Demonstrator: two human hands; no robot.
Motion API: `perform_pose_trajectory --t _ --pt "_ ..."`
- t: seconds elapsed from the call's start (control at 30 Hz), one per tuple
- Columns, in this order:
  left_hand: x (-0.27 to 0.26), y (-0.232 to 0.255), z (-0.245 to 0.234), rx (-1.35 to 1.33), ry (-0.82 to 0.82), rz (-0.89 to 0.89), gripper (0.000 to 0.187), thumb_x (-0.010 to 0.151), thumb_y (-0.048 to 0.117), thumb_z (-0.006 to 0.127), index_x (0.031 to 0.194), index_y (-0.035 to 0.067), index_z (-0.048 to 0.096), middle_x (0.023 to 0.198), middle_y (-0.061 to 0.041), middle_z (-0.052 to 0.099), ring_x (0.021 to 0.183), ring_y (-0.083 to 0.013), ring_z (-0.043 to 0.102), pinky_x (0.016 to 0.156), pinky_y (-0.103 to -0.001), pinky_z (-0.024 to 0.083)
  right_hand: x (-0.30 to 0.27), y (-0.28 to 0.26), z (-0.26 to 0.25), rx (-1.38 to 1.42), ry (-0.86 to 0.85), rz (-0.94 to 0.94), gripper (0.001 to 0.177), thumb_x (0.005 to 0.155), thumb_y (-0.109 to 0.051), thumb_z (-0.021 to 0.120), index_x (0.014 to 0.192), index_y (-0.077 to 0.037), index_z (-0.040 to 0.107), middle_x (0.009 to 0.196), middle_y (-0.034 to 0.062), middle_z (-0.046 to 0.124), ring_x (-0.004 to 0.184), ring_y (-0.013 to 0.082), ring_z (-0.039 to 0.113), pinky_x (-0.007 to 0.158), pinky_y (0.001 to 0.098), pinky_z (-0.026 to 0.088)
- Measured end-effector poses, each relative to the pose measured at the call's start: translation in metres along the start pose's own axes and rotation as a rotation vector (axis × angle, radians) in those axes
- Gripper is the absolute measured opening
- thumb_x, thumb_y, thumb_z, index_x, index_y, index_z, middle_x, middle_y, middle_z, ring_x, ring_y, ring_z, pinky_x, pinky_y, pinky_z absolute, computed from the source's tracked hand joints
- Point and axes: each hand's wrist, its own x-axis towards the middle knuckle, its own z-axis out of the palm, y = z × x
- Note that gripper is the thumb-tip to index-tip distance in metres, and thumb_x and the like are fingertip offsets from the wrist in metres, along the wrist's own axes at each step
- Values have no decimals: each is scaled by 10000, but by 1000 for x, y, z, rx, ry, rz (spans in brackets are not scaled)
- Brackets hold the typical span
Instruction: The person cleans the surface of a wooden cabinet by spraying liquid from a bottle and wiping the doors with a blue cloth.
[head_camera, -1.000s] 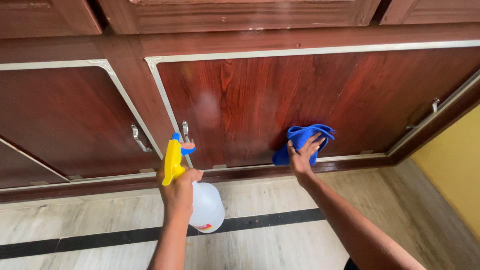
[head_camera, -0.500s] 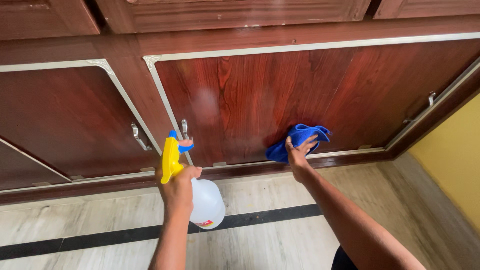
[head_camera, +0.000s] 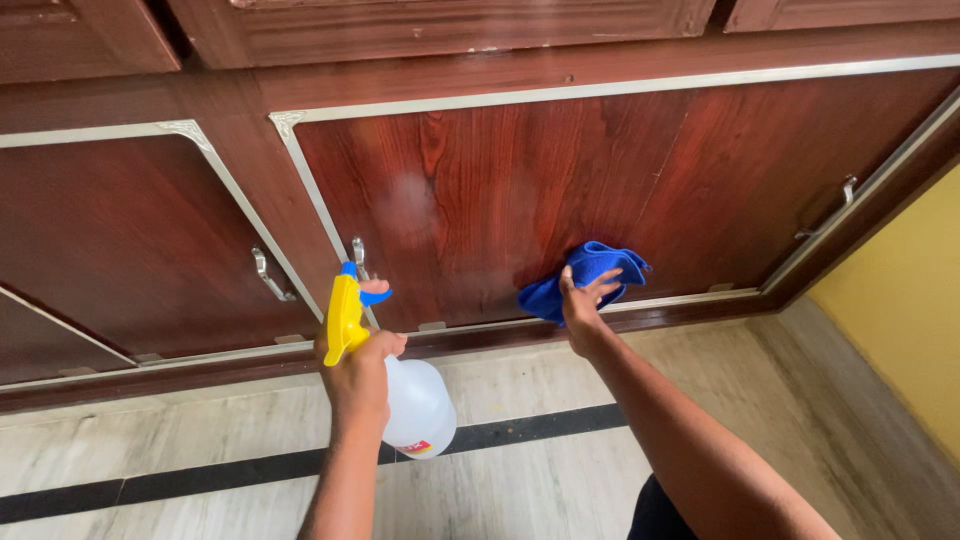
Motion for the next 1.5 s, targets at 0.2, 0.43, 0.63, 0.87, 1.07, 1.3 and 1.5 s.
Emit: perform_pose_trajectory --t 0.2,0.43,0.63,0.87,1.07,1.3,1.5 --pt "-4 1 -5 49 -3 30 597 614 -53 618 1175 120 729 691 -41 532 654 -144 550 675 -287 446 -30 -21 16 115 -42 126 1140 897 -602 579 1512 -350 -347 1668 22 -315 1588 326 38 1098 635 431" --pt "-4 6 -16 19 13 32 586 613 -51 597 1163 109 719 727 -42 580 656 -144 567 687 -282 456 -55 -35 40 189 -83 230 1117 899 -632 534 1494 -383 -377 1687 -11 -256 1515 350 297 1064 614 500" --pt "-3 11 -24 -2 27 11 567 617 -42 569 1150 92 707 717 -23 588 627 -131 569 669 -276 478 -51 -32 45 171 -100 256 1120 924 -665 523 1491 -375 -398 1699 -9 -248 1525 347 288 1091 620 430" --pt "2 10 -30 26 13 33 581 606 -29 575 1160 79 713 656 11 506 604 -92 468 637 -250 397 -59 -33 49 226 -221 283 1130 917 -649 506 1471 -368 -438 1696 23 -162 1512 339 312 1082 616 445" --pt "1 7 -30 23 15 34 588 603 -23 576 1164 77 720 627 -3 459 584 -95 450 631 -249 395 -80 -45 70 166 -200 296 1093 924 -627 501 1469 -380 -414 1695 -4 -207 1522 329 275 1068 639 462" --pt "1 14 -33 -18 29 54 573 582 -18 569 1135 67 693 864 25 678 599 -102 532 653 -253 453 -88 -56 82 232 -210 356 1105 916 -605 521 1475 -402 -411 1693 4 -172 1508 335 310 1076 655 459" --pt "1 12 -40 57 48 67 584 607 -22 585 1165 83 721 742 -31 519 657 -113 503 692 -265 427 -101 -71 86 232 -179 383 1092 913 -613 537 1507 -380 -348 1712 15 -58 1493 345 332 1064 685 452"
